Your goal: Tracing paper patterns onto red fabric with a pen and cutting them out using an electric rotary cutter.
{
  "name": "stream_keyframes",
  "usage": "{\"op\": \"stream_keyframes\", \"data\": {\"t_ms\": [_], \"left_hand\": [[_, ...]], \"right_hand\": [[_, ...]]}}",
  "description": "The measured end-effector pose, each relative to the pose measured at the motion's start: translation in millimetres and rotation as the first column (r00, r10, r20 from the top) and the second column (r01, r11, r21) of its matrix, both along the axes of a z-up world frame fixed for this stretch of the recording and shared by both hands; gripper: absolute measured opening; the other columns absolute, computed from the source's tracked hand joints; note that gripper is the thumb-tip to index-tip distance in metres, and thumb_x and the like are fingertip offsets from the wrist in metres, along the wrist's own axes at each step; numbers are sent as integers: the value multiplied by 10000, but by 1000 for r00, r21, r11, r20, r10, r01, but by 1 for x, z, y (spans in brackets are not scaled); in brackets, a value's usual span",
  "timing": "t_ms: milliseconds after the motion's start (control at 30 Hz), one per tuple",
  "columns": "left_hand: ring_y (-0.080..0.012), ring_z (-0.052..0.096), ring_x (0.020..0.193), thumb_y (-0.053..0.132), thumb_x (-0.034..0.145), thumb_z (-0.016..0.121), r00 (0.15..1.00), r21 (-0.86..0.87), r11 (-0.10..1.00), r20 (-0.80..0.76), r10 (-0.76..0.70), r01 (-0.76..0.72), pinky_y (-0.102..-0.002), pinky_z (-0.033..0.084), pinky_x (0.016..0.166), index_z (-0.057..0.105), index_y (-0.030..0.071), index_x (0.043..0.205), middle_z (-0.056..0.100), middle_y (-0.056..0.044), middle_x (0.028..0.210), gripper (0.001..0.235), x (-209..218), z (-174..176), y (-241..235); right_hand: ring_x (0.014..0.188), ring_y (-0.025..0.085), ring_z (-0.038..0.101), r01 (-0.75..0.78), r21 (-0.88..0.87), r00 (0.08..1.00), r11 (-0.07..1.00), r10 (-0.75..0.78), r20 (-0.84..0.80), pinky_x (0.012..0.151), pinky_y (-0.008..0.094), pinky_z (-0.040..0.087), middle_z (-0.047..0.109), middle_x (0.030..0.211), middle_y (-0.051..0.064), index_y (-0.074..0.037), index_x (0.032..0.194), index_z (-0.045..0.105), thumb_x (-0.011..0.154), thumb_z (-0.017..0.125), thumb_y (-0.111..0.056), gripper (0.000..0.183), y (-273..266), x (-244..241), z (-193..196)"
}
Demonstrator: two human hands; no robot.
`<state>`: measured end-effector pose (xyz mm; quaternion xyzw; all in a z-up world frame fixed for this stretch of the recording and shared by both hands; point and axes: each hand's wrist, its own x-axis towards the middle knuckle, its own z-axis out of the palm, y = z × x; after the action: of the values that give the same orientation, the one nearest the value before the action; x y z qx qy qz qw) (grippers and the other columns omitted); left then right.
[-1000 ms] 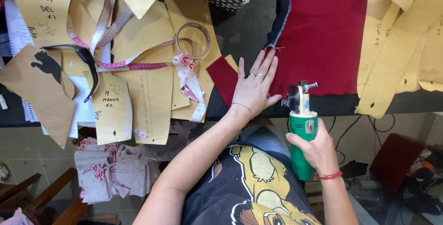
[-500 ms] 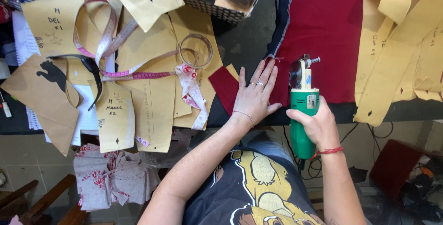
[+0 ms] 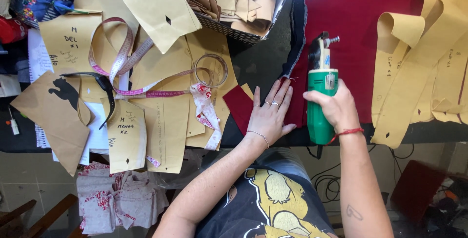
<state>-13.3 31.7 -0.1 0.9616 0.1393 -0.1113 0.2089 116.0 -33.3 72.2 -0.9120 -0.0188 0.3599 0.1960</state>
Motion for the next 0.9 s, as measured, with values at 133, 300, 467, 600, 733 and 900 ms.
{"op": "stream_keyframes", "data": {"t_ms": [133, 300, 467, 600, 733, 900], "left_hand": [[-224, -12, 1335, 550, 695, 600, 1000, 14, 1000, 2, -4, 4, -582, 24, 1031, 73, 99, 1373, -19, -65, 1447, 970, -1, 2, 0], [-232, 12, 1331, 537, 669, 619, 1000, 31, 1000, -6, 0, 0, -596, 27, 1017, 101, 99, 1367, 19, -72, 1442, 973, -1, 7, 0], [-225, 119, 1315, 418, 586, 687, 991, 1, 996, 100, 84, -85, -624, 63, 1008, 279, 127, 1295, 150, -66, 1411, 868, -3, 11, -3], [-214, 176, 1296, 377, 586, 686, 980, 10, 993, 162, 114, -117, -642, 77, 994, 375, 162, 1212, 239, -46, 1369, 731, -4, 8, -4], [-212, 298, 1229, 288, 550, 700, 943, 14, 987, 298, 149, -161, -652, 110, 977, 460, 186, 1046, 359, -33, 1277, 560, -4, 5, -2], [-193, 381, 1169, 209, 547, 717, 925, 25, 982, 342, 167, -186, -650, 118, 971, 489, 205, 935, 434, -13, 1187, 450, -3, 7, 1]], "right_hand": [[1024, 325, 496, -26, 36, 1000, 999, 26, 16, 841, 432, 378, 565, 939, 164, -100, 980, 505, 544, 696, -414, 571, 15, 14, -1], [1014, 304, 501, -25, 48, 999, 999, 24, 22, 836, 404, 384, 567, 928, 146, -104, 973, 511, 525, 700, -407, 573, 30, 29, -5], [1010, 303, 507, -39, 66, 999, 997, 36, 39, 833, 413, 387, 574, 922, 146, -97, 977, 523, 518, 692, -417, 585, 45, 44, -6], [1009, 298, 510, -45, 99, 998, 994, 41, 52, 828, 403, 391, 578, 914, 141, -100, 964, 528, 515, 696, -410, 571, 60, 59, -9], [1014, 281, 511, -48, 94, 998, 994, 44, 42, 829, 380, 396, 579, 940, 132, -105, 999, 535, 510, 685, -410, 595, 74, 76, -13], [1015, 274, 513, -44, 91, 998, 995, 40, 47, 832, 377, 397, 582, 954, 130, -108, 1011, 540, 502, 679, -404, 605, 88, 90, -3]]}}
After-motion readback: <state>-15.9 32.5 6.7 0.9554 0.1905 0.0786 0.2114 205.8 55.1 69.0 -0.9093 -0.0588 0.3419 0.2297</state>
